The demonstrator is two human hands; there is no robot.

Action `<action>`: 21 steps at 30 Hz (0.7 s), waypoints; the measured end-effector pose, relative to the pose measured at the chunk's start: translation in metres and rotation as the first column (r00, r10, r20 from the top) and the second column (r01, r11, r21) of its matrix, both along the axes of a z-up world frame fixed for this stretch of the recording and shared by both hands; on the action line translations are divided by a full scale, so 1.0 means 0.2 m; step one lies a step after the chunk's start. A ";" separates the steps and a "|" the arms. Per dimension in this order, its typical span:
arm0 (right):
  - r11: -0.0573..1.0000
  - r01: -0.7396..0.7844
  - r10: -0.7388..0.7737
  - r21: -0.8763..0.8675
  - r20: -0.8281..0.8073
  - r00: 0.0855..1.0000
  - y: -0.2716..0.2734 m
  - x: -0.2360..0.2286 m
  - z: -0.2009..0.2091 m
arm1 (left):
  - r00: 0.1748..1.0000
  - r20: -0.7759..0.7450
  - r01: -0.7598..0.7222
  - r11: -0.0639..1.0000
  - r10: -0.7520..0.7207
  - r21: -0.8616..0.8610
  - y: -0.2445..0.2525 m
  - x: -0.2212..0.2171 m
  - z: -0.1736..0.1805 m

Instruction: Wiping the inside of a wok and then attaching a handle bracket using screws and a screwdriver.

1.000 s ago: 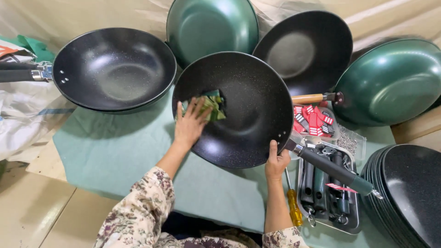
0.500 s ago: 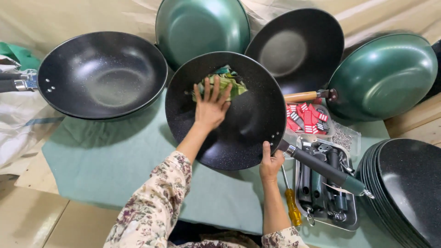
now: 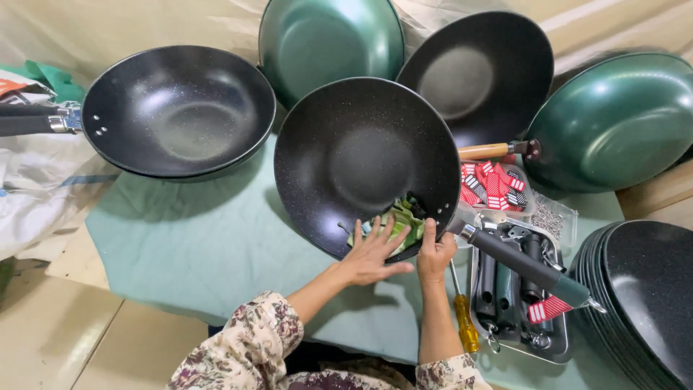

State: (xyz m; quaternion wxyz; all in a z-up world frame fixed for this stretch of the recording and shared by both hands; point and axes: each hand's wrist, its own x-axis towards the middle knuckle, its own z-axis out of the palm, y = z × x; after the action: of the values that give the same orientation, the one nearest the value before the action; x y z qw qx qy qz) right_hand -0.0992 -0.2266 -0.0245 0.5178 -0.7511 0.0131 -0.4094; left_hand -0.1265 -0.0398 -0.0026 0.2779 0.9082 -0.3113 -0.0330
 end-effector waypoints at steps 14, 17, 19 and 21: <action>0.989 0.022 -0.037 -0.144 -0.105 0.994 0.06 -0.19 0.47 | 0.939 0.288 -0.081 0.937 0.186 -0.340 -0.19 -0.23 0.11; 0.968 0.030 -0.067 -0.250 -0.142 0.988 0.04 -0.22 0.54 | 0.936 0.289 -0.067 0.910 0.199 -0.408 -0.20 -0.29 0.17; 0.951 0.026 -0.080 -0.308 -0.166 0.983 0.05 -0.24 0.62 | 0.948 0.244 -0.074 0.886 0.205 -0.457 -0.20 -0.33 0.24; 0.928 0.000 -0.087 -0.372 -0.216 0.973 0.07 -0.27 0.71 | 0.963 0.190 -0.069 0.855 0.192 -0.515 -0.19 -0.36 0.32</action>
State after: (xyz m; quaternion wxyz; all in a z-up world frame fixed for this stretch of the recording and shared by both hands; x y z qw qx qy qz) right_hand -0.1538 -0.2117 0.1183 0.3532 -0.8764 0.0122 -0.3270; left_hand -0.1991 -0.0774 0.0617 0.4682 0.8205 -0.2771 0.1756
